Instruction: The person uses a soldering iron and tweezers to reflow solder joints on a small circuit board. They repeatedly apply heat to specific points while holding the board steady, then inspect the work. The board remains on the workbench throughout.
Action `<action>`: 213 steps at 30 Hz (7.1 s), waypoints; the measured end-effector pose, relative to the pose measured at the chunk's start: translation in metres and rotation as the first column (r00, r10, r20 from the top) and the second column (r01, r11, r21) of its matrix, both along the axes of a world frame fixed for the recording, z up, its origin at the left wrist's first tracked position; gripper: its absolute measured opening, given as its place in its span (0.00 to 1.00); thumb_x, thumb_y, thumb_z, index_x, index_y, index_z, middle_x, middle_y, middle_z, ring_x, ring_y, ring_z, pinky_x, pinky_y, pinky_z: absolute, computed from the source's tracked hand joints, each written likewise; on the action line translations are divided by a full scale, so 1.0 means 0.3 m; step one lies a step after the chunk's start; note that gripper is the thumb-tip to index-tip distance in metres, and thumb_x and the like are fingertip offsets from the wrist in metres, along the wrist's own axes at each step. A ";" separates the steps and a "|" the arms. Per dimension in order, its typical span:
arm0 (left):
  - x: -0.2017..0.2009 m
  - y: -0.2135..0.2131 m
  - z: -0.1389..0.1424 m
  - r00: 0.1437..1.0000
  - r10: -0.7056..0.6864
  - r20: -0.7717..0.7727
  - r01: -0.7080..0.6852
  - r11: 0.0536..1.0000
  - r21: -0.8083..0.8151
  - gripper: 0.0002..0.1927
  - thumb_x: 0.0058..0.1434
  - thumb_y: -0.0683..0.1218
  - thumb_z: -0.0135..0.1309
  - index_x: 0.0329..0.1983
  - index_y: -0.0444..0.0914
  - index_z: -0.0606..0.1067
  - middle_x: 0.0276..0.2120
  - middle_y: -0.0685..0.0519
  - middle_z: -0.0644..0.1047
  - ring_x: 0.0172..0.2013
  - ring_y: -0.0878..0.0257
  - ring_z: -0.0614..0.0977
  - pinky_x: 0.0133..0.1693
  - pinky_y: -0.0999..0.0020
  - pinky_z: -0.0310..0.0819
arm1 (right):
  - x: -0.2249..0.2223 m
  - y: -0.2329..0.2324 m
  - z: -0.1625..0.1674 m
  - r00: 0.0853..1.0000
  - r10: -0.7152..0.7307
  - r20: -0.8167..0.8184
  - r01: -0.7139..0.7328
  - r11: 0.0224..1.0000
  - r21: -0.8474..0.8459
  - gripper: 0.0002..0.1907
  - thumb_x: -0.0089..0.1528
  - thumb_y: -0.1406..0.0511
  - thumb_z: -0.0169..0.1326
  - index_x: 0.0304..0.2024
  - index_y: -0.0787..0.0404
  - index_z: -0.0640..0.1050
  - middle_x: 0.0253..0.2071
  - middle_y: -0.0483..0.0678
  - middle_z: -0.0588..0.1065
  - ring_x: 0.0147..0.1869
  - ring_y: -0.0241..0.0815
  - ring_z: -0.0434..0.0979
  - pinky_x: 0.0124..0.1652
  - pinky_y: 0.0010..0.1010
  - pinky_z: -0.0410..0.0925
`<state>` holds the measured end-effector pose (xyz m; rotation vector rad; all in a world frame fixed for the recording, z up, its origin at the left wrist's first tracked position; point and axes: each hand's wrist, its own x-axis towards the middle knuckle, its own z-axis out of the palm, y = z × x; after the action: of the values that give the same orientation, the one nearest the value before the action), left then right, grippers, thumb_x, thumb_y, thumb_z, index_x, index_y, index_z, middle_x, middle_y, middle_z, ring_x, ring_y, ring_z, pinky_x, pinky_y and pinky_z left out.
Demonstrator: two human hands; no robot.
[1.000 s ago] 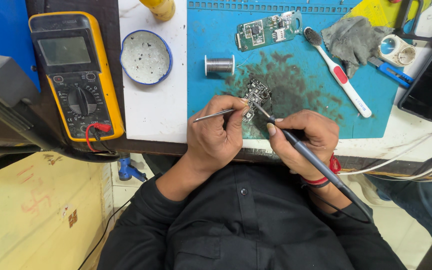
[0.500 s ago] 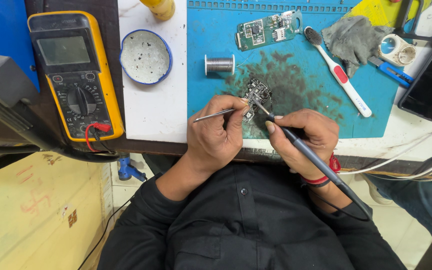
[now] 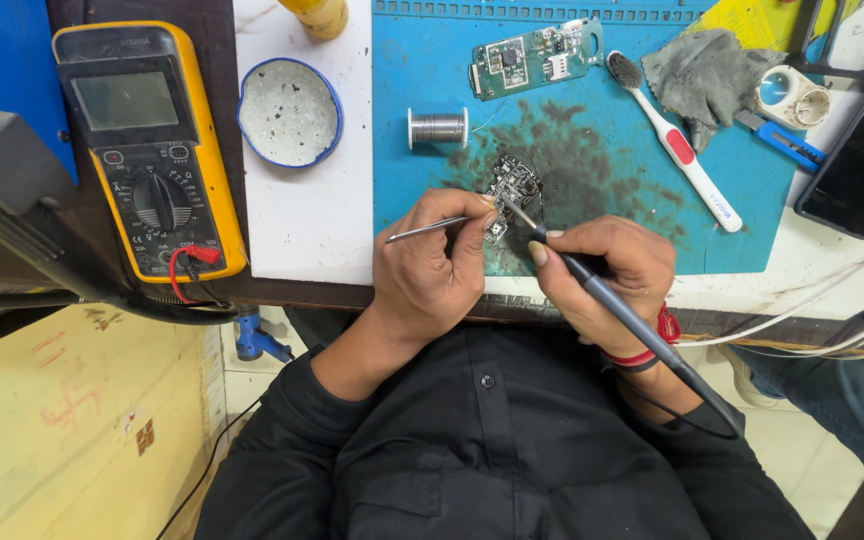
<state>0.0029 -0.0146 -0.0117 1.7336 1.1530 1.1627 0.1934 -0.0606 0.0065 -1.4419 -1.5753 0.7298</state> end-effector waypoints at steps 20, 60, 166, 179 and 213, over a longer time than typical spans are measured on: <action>0.004 0.003 -0.004 1.000 0.005 -0.019 -0.005 1.000 -0.008 0.07 0.69 0.36 0.58 0.46 0.36 0.73 0.40 0.51 0.81 0.34 0.62 0.85 0.36 0.70 0.80 | 0.004 0.001 0.000 0.999 -0.029 -0.021 0.029 0.999 -0.015 0.07 0.61 0.74 0.66 0.37 0.66 0.78 0.32 0.48 0.78 0.31 0.32 0.76 0.29 0.20 0.65; 0.003 -0.003 -0.025 0.996 0.040 0.081 -0.035 0.997 -0.063 0.06 0.71 0.37 0.58 0.48 0.36 0.73 0.42 0.49 0.82 0.33 0.67 0.83 0.37 0.73 0.77 | 0.905 0.175 -0.188 0.820 -0.014 -0.573 0.158 0.966 0.202 0.15 0.81 0.59 0.41 0.43 0.58 0.74 0.40 0.46 0.73 0.48 0.40 0.74 0.59 0.34 0.66; 0.001 0.003 0.005 0.999 -0.022 -0.033 0.023 0.999 0.030 0.07 0.69 0.37 0.59 0.46 0.36 0.73 0.42 0.50 0.83 0.37 0.59 0.87 0.38 0.69 0.81 | -0.005 -0.028 -0.014 0.993 -0.106 -0.051 0.104 0.994 -0.037 0.06 0.63 0.74 0.64 0.40 0.67 0.79 0.32 0.46 0.77 0.29 0.28 0.73 0.29 0.18 0.63; 0.003 0.006 0.006 0.998 -0.009 -0.059 0.010 1.000 0.019 0.07 0.68 0.38 0.60 0.45 0.37 0.74 0.40 0.52 0.83 0.35 0.59 0.87 0.37 0.68 0.80 | -0.007 -0.034 -0.015 0.973 -0.157 -0.171 0.137 0.983 -0.124 0.05 0.63 0.73 0.63 0.39 0.67 0.78 0.28 0.43 0.76 0.29 0.26 0.74 0.30 0.19 0.64; 0.004 0.002 0.002 0.998 -0.012 -0.059 0.015 0.998 0.053 0.08 0.69 0.37 0.60 0.45 0.37 0.73 0.41 0.51 0.83 0.36 0.59 0.87 0.37 0.69 0.80 | 0.010 -0.035 -0.017 0.995 -0.088 -0.057 0.085 0.995 -0.057 0.05 0.61 0.73 0.63 0.37 0.68 0.79 0.28 0.45 0.76 0.25 0.27 0.72 0.27 0.19 0.62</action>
<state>0.0041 -0.0140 -0.0111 1.8240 1.1525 1.1510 0.1965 -0.0709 0.0015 -1.5047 -1.4489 0.7625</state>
